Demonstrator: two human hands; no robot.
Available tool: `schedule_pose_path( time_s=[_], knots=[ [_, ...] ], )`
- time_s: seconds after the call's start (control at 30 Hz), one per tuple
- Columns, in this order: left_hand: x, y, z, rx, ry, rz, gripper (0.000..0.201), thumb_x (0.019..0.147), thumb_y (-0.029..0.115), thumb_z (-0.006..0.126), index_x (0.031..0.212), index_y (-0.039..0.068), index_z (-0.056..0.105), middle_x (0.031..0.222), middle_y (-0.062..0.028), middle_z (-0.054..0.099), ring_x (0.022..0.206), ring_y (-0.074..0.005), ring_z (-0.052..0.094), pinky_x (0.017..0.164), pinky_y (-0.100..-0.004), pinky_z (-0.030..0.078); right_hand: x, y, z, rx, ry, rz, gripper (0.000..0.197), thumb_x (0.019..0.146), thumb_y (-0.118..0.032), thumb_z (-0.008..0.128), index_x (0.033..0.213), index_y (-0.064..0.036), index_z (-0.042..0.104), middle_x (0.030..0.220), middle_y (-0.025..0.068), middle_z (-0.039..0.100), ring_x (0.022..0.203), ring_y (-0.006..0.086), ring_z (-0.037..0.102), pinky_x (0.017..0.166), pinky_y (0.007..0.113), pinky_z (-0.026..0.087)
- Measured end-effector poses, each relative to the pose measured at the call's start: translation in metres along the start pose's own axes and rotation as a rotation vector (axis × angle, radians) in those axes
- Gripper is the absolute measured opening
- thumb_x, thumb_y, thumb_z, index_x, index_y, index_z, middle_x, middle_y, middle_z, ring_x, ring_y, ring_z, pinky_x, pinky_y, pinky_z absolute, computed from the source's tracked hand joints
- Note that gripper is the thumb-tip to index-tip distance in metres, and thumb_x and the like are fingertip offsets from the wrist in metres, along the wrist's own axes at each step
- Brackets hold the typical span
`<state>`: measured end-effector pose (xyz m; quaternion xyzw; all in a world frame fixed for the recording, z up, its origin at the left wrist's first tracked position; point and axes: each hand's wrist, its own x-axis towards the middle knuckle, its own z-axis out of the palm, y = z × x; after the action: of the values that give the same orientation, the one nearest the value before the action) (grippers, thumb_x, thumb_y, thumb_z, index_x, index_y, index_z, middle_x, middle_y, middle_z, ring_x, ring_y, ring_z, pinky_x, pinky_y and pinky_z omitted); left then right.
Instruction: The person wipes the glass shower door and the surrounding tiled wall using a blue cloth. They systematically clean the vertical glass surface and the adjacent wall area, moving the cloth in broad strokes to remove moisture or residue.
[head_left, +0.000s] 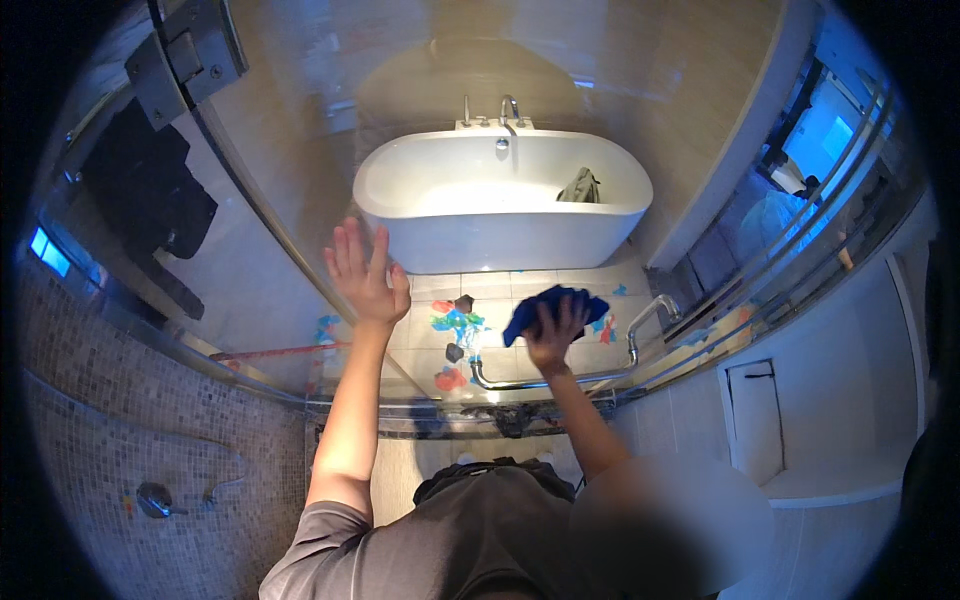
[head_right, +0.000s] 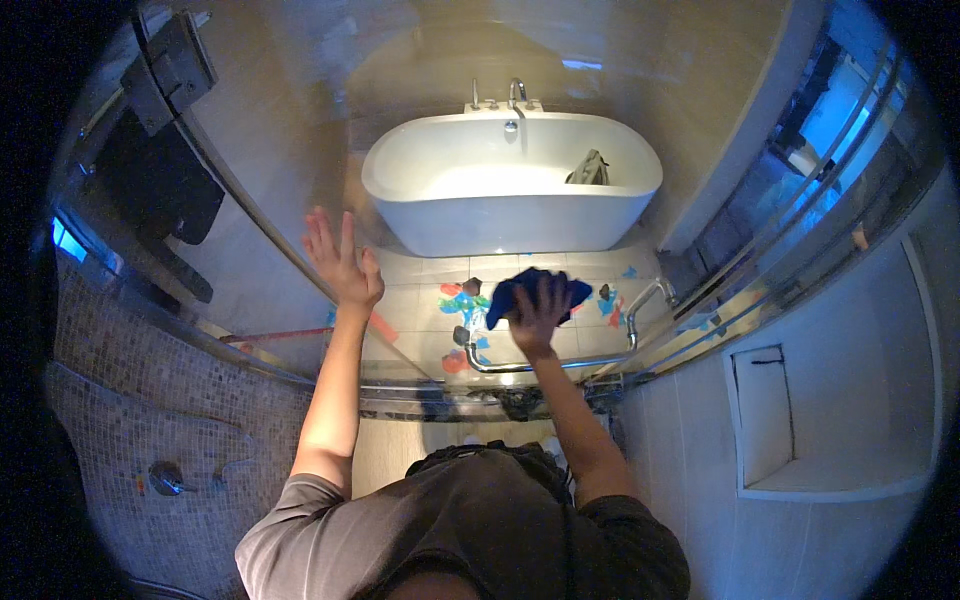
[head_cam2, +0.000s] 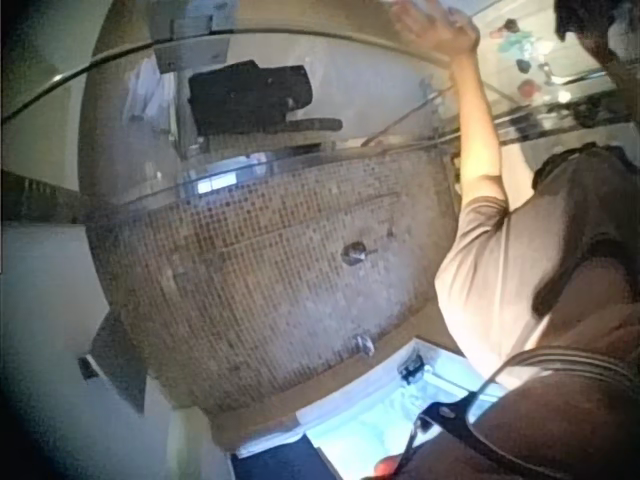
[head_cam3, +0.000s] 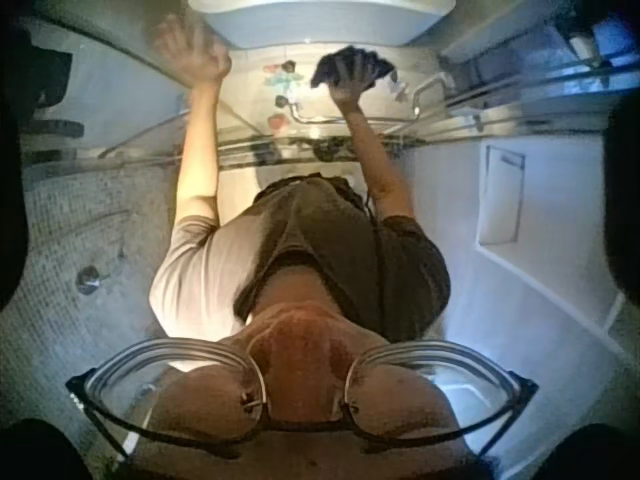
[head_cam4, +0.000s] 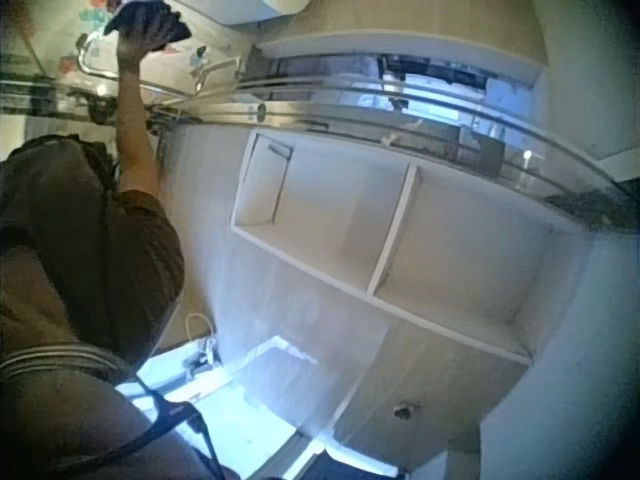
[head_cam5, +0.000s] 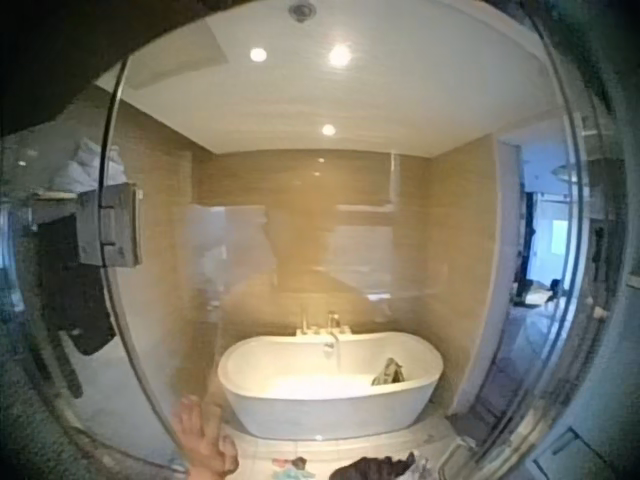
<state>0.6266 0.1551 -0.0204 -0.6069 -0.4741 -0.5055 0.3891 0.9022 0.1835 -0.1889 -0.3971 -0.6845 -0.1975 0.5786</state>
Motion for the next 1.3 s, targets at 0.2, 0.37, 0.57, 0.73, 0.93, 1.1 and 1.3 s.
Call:
schedule_pose_path(
  time_s=[0.2,0.37,0.57,0.73,0.93,1.1,1.3],
  knots=[
    [0.0,0.001,-0.001,0.002,-0.018,-0.016,0.05,0.087,0.03,0.043,0.132,0.012,0.054,0.145,-0.0203,0.038,0.139,-0.0348,0.028,0.113,-0.0477,0.011,0.039,-0.095,0.02,0.113,-0.677,-0.387,0.061,0.082,-0.018,0.056,0.14,-0.0258,0.04,0.145,-0.002,0.04,0.111,0.0211,0.055,0.09,0.05,0.044],
    [-0.001,-0.001,-0.001,0.015,-0.033,-0.033,0.05,0.088,0.029,0.042,0.133,0.011,0.053,0.146,-0.02,0.037,0.139,-0.0352,0.027,0.113,-0.0482,0.012,0.053,-0.109,0.029,0.234,-0.787,-0.595,0.064,0.085,-0.009,0.05,0.146,-0.0154,0.03,0.141,0.0001,0.045,0.101,0.02,0.063,0.094,0.036,0.051],
    [0.0,-0.002,0.001,0.005,-0.026,-0.007,0.051,0.088,0.028,0.041,0.135,0.011,0.051,0.147,-0.02,0.036,0.14,-0.0358,0.026,0.113,-0.0478,0.011,0.052,-0.026,-0.004,0.079,-0.773,-0.761,0.062,0.088,-0.015,0.048,0.146,-0.0256,0.031,0.131,-0.0038,0.054,0.099,0.0123,0.062,0.092,0.034,0.051],
    [0.001,-0.001,-0.002,0.009,-0.01,-0.011,0.052,0.087,0.027,0.041,0.136,0.011,0.05,0.147,-0.0201,0.035,0.14,-0.0357,0.026,0.113,-0.0473,0.011,0.146,0.022,-0.045,-0.29,-0.253,-0.978,0.056,0.084,-0.019,0.053,0.137,-0.0338,0.045,0.141,-0.0114,0.045,0.125,0.0109,0.041,0.114,0.039,0.011],
    [0.004,-0.001,-0.004,0.015,0.001,0.006,0.052,0.087,0.027,0.042,0.135,0.011,0.051,0.146,-0.02,0.037,0.139,-0.0347,0.027,0.114,-0.0471,0.012,0.177,0.011,-0.057,-0.1,-0.166,-0.548,0.045,0.084,-0.033,0.057,0.128,-0.0373,0.051,0.138,-0.0088,0.046,0.129,0.0181,0.039,0.114,0.045,0.015],
    [0.002,-0.002,0.002,0.014,0.003,0.016,0.051,0.088,0.028,0.041,0.135,0.01,0.05,0.146,-0.02,0.036,0.139,-0.035,0.027,0.114,-0.0472,0.011,0.08,0.03,-0.04,-0.35,-0.288,-0.874,0.055,0.088,-0.031,0.048,0.142,-0.0367,0.035,0.153,-0.0128,0.024,0.143,0.0184,0.016,0.117,0.045,0.003],
    [0.001,-0.002,-0.001,0.019,-0.02,0.009,0.051,0.09,0.03,0.039,0.136,0.01,0.049,0.147,-0.0205,0.034,0.14,-0.0356,0.026,0.114,-0.047,0.01,0.136,0.04,-0.051,-0.387,-0.272,-0.975,0.062,0.087,-0.036,0.048,0.145,-0.036,0.027,0.155,-0.0113,0.017,0.145,0.0229,0.005,0.118,0.045,-0.001]
  ],
)
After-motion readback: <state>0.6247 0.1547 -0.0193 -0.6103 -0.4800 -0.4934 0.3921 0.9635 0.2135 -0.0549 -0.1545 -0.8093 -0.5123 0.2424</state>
